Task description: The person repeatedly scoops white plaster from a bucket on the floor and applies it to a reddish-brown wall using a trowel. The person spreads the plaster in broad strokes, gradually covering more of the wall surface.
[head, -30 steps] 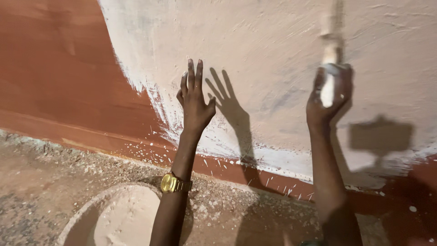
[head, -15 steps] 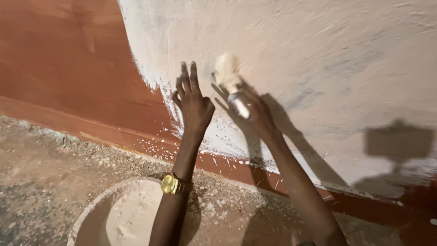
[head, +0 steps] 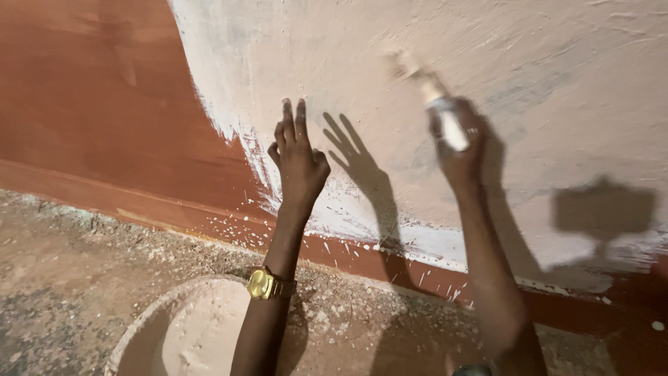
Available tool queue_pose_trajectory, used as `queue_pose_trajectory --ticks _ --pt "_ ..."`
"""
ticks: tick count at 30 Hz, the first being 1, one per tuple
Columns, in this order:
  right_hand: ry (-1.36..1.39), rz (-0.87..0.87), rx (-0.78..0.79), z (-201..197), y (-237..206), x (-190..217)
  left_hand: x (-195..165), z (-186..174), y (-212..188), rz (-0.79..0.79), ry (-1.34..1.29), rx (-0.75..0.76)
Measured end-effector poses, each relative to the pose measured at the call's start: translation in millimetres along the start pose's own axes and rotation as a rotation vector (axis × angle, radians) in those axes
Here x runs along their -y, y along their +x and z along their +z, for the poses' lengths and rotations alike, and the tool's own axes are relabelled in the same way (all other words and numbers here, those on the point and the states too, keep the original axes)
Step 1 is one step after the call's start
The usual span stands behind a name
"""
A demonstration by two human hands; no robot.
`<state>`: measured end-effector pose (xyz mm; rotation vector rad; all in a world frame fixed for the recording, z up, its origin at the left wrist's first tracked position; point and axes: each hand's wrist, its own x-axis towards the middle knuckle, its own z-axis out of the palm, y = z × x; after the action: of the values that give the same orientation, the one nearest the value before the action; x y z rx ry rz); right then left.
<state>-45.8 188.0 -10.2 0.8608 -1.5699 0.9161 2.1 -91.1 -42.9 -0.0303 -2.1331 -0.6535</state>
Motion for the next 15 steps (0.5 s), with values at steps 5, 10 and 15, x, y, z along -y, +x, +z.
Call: queue_pose_trajectory --ticks 5,10,15 --pt "-0.484 -0.155 -0.37 -34.2 6.3 8.4 -1.5 4.0 -6.7 0.033 0.077 0.014" --pt "-0.429 -0.163 -0.192 -13.0 -2.1 9.9 -1.0 5.8 -7.0 0.01 0.039 0.046" --pt "-0.278 0.046 0.257 45.0 -50.1 15.7 -0.3 9.0 -5.0 -0.008 0.025 0.085"
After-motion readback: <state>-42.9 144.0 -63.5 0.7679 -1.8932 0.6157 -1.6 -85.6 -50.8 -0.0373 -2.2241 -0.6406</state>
